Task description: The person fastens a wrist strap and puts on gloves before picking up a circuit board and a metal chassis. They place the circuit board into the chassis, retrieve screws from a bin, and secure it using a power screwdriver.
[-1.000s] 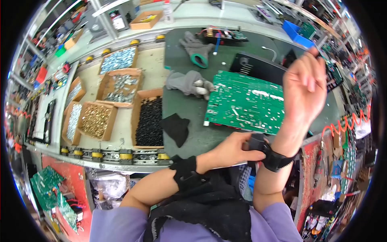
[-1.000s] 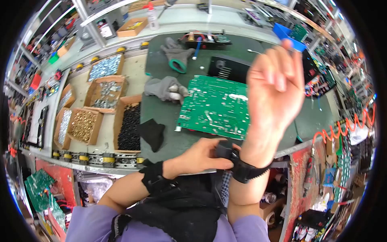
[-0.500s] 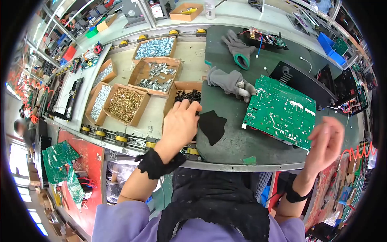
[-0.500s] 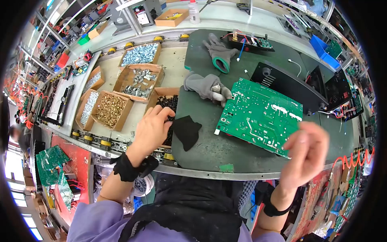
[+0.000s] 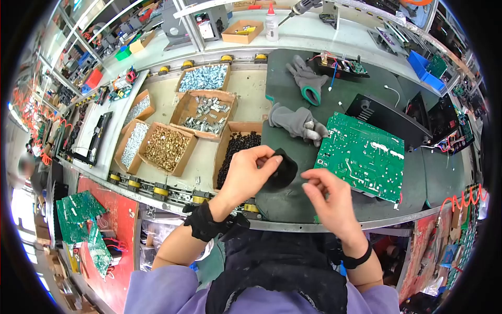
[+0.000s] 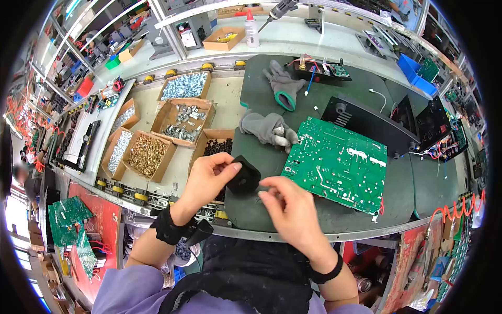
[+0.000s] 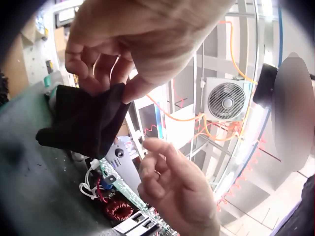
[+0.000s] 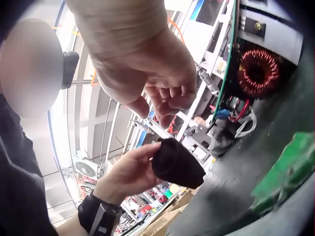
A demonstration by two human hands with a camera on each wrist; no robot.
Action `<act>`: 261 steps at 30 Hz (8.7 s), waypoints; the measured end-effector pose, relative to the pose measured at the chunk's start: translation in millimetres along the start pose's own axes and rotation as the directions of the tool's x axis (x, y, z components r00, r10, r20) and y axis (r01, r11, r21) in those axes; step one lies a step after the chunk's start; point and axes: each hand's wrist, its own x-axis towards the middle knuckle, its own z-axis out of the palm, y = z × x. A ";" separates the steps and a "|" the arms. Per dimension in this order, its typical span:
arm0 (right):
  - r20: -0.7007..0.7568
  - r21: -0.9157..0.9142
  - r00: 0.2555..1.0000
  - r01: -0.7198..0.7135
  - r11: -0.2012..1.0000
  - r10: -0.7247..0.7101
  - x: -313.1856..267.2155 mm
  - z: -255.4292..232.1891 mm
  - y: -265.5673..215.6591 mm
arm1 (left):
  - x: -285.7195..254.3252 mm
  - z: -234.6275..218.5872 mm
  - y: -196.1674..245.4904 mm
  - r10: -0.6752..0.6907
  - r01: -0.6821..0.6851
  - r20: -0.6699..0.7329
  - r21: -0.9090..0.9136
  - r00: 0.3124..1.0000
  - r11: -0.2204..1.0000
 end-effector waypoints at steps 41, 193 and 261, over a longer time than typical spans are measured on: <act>-0.548 -0.217 0.742 0.321 0.922 -0.387 119.5 -23.8 -9.1 | -26.5 96.7 87.3 0.850 -0.889 0.263 0.188 0.456 0.418; -0.039 0.098 0.757 0.653 0.751 -0.653 44.1 4.4 -59.9 | -29.1 89.4 15.6 0.237 0.163 0.828 -0.363 0.508 0.917; -0.454 0.865 0.879 0.395 0.309 0.148 139.7 -119.2 5.2 | -19.2 123.4 55.8 0.415 -0.421 0.214 -0.020 0.884 0.907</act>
